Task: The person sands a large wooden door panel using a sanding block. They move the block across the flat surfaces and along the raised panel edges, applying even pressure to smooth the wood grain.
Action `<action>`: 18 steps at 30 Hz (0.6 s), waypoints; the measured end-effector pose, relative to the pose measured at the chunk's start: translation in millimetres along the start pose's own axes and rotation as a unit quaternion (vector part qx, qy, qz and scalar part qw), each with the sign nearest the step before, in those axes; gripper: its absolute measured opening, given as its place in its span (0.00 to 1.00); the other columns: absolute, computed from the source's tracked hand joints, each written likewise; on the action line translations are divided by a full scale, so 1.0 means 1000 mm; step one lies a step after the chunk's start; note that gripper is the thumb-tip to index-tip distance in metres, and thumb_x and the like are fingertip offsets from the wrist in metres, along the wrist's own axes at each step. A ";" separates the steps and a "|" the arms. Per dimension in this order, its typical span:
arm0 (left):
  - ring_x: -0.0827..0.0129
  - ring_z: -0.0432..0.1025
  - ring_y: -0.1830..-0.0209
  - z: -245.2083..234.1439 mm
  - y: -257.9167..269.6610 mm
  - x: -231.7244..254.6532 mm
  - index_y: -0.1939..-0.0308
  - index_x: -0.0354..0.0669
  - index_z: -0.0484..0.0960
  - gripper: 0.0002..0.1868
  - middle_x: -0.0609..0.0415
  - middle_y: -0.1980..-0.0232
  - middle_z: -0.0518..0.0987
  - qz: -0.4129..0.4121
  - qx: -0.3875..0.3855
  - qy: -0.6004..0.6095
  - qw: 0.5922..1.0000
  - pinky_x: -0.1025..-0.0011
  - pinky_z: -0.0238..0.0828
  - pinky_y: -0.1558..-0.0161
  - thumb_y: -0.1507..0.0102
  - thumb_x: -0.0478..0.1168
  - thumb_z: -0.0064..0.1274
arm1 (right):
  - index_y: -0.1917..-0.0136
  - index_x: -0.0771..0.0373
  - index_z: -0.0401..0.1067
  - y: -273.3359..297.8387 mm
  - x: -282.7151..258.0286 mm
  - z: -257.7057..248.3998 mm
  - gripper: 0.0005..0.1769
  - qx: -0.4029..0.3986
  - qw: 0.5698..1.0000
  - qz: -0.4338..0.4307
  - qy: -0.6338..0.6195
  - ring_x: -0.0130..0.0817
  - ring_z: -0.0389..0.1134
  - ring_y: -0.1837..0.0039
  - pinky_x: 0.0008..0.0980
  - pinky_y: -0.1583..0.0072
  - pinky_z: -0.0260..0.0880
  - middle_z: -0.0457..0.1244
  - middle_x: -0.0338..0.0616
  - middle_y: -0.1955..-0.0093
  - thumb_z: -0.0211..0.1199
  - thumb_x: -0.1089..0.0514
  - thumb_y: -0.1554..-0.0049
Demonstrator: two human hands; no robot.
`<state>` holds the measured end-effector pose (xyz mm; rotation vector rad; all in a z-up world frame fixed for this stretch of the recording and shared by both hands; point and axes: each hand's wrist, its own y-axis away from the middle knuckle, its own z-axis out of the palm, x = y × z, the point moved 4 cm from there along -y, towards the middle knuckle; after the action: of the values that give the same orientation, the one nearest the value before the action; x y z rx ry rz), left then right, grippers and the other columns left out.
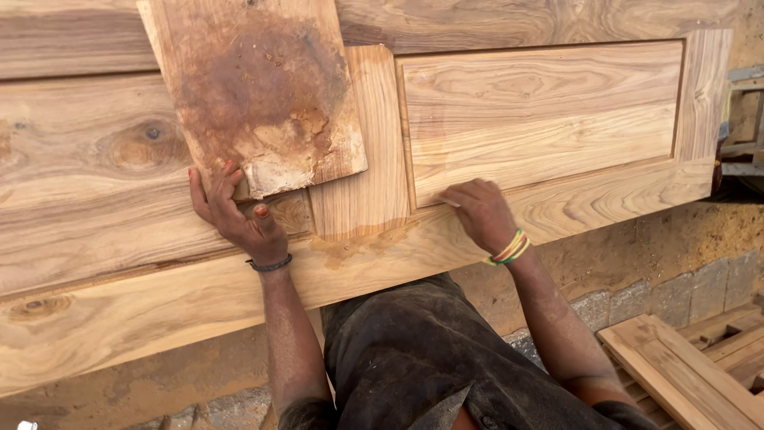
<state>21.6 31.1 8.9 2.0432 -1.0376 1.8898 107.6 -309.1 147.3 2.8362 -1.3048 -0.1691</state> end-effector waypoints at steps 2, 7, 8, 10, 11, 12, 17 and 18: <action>0.52 0.48 0.17 0.000 0.000 -0.001 0.46 0.37 0.75 0.42 0.39 0.36 0.76 -0.006 0.004 0.005 1.000 0.48 0.59 0.22 0.28 0.74 0.27 | 0.43 0.59 0.78 0.002 0.004 -0.003 0.11 0.064 0.998 0.002 -0.012 0.36 0.69 0.47 0.37 0.45 0.68 0.72 0.43 0.47 0.65 0.63 0.40; 0.51 0.47 0.16 0.002 -0.001 -0.001 0.47 0.37 0.75 0.42 0.43 0.40 0.79 -0.001 0.001 -0.013 1.000 0.45 0.58 0.19 0.28 0.74 0.27 | 0.42 0.61 0.79 0.011 0.010 0.021 0.12 0.155 0.988 -0.013 0.011 0.35 0.70 0.46 0.35 0.44 0.70 0.71 0.44 0.46 0.64 0.68 0.38; 0.51 0.47 0.16 0.001 0.000 -0.002 0.47 0.38 0.75 0.42 0.43 0.39 0.79 -0.002 -0.001 -0.013 1.000 0.45 0.59 0.19 0.28 0.74 0.26 | 0.43 0.60 0.79 0.011 0.007 0.027 0.11 0.166 0.985 -0.027 0.037 0.36 0.70 0.46 0.35 0.45 0.70 0.71 0.44 0.46 0.64 0.67 0.39; 0.51 0.47 0.16 0.001 0.001 -0.003 0.47 0.38 0.75 0.42 0.44 0.39 0.79 -0.003 -0.002 -0.015 1.000 0.46 0.58 0.20 0.28 0.74 0.26 | 0.44 0.59 0.80 0.013 -0.006 0.038 0.11 0.188 0.977 -0.053 0.088 0.37 0.69 0.46 0.35 0.46 0.70 0.71 0.44 0.47 0.66 0.65 0.40; 0.51 0.47 0.16 0.001 0.002 -0.003 0.47 0.38 0.75 0.42 0.44 0.39 0.79 -0.002 -0.001 -0.017 1.000 0.46 0.57 0.21 0.28 0.74 0.26 | 0.44 0.59 0.80 0.017 -0.013 0.038 0.12 0.181 0.978 -0.049 0.088 0.38 0.69 0.45 0.36 0.45 0.70 0.72 0.43 0.46 0.65 0.66 0.41; 0.52 0.47 0.16 0.002 0.001 -0.003 0.47 0.38 0.76 0.42 0.44 0.39 0.79 0.001 -0.002 -0.016 1.000 0.46 0.55 0.21 0.28 0.74 0.27 | 0.45 0.59 0.80 0.025 -0.019 0.035 0.13 0.175 0.980 -0.043 0.089 0.38 0.70 0.44 0.37 0.45 0.70 0.72 0.42 0.46 0.64 0.67 0.43; 0.52 0.45 0.16 0.000 0.003 -0.001 0.46 0.38 0.75 0.42 0.44 0.39 0.79 -0.005 -0.010 -0.006 1.000 0.46 0.57 0.19 0.28 0.75 0.27 | 0.44 0.57 0.81 0.039 -0.011 0.028 0.16 0.143 0.982 -0.032 0.116 0.36 0.71 0.43 0.36 0.45 0.72 0.73 0.39 0.45 0.62 0.68 0.44; 0.53 0.45 0.15 0.001 0.001 -0.001 0.46 0.38 0.75 0.42 0.45 0.39 0.79 -0.005 -0.008 -0.004 1.000 0.46 0.57 0.18 0.28 0.75 0.27 | 0.45 0.56 0.81 0.040 -0.004 0.030 0.14 0.137 0.983 -0.035 0.121 0.35 0.71 0.44 0.34 0.46 0.72 0.73 0.39 0.45 0.62 0.67 0.42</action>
<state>21.6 30.5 7.7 2.0449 -1.0404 1.8630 71.6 -330.7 119.9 2.9999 -1.2654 0.3729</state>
